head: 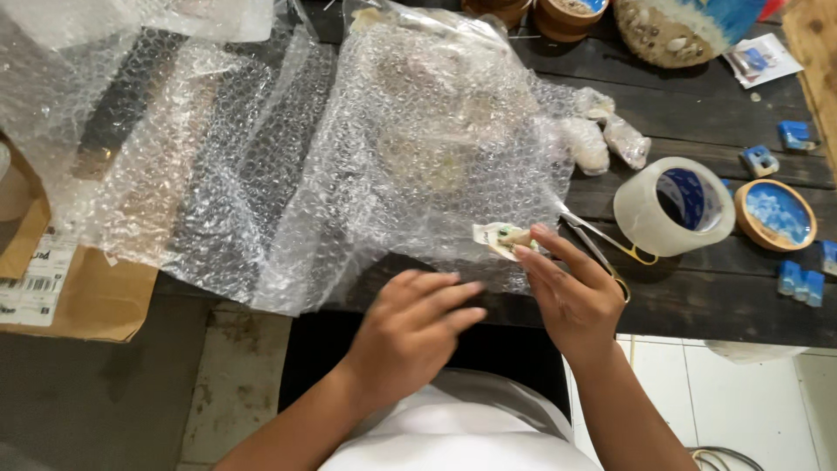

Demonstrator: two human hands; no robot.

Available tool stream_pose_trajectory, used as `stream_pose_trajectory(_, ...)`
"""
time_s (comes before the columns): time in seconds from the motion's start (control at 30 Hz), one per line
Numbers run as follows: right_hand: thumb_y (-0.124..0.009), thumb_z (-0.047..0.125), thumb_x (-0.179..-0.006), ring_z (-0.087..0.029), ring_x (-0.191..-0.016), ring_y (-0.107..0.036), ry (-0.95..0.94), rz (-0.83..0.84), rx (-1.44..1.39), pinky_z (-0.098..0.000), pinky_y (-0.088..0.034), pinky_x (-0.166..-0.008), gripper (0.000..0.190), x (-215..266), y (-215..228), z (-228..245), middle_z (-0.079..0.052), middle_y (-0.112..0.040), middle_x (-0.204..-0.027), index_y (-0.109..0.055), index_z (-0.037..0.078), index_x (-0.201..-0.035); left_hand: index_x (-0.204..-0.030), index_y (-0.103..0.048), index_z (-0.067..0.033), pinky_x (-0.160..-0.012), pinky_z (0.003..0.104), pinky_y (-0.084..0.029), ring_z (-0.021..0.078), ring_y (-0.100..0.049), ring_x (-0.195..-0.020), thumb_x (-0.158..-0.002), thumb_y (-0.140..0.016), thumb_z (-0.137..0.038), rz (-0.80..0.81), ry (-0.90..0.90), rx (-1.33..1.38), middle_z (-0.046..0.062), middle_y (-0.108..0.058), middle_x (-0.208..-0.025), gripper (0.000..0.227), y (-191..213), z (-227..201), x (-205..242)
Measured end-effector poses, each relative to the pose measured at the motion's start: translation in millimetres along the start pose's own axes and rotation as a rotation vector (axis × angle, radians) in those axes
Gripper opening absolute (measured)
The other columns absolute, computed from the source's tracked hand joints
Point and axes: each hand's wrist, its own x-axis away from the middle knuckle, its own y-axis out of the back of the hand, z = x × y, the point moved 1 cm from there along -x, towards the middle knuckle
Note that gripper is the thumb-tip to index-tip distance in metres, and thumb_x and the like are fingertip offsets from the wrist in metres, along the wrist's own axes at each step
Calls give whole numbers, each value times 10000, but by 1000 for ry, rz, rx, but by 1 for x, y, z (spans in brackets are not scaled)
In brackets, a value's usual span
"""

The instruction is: The person wraps individual seashells in bubble wrap using scissors and tape at a wooden workstation.

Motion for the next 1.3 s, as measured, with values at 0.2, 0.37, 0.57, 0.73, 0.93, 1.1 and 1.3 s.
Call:
stream_pose_trajectory(0.2,-737,-85,-944,-347,-1149,-723,14,50,-42,-456,-604,-1108,220,14,-3,-4,-245,-665,-1274,-742,13,-1141,-1237,-646,-25,-575,263,-704,178,-783,-819,-942,-594,-163,-251,1021,636,132,-753,-1061,330,13,7,30)
stream_pose_trajectory(0.37,-718,-47,-958,-332,-1173,-726,-18,173,-24,-394,-594,-1056,215,20,-1,-4,-174,-703,-1257,-755,65,-1137,-1519,-306,-56,-939,476,-634,410,-685,-1215,-918,-611,-181,-281,1236,1367,240,-570,-1429,686,-8,13,29)
stream_pose_trajectory(0.57,-793,-2,-877,-335,-960,-768,-161,7,-30,-410,-612,-787,122,16,-3,2,-101,-803,-1041,-812,100,-941,-1248,-525,85,-813,511,-661,413,-774,-931,-958,-654,-146,-486,1205,1334,287,-693,-1151,392,-24,15,19)
stream_pose_trajectory(0.73,-775,-3,-900,-210,-757,-748,-525,-11,-229,-327,-607,-689,114,28,4,-7,-145,-771,-854,-779,2,-1014,-1033,-579,82,-643,441,-698,331,-788,-716,-987,-647,-107,-545,1152,1147,233,-739,-872,206,-24,24,24)
stream_pose_trajectory(0.93,-692,6,-960,-177,-662,-678,-776,35,-476,-314,-595,-614,189,20,10,-14,-193,-726,-809,-708,-90,-1122,-1107,-532,13,-808,473,-673,324,-779,-920,-1012,-576,-134,-494,1131,1182,227,-751,-1080,181,-37,31,42)
stream_pose_trajectory(1.1,-711,-19,-895,-178,-644,-679,-927,286,-568,-268,-558,-528,216,10,7,-12,-194,-749,-761,-738,-90,-1097,-1141,-470,-34,-850,464,-655,317,-770,-966,-1031,-519,-126,-465,1161,1255,219,-745,-1141,152,-33,31,37)
stream_pose_trajectory(1.3,-759,102,-903,-159,-655,-637,-964,382,-375,-313,-576,-634,243,2,4,-7,-168,-780,-789,-776,-13,-1117,-1248,-483,-19,-826,472,-651,346,-769,-970,-1034,-510,-131,-442,1145,1264,260,-746,-1154,243,-37,35,39)
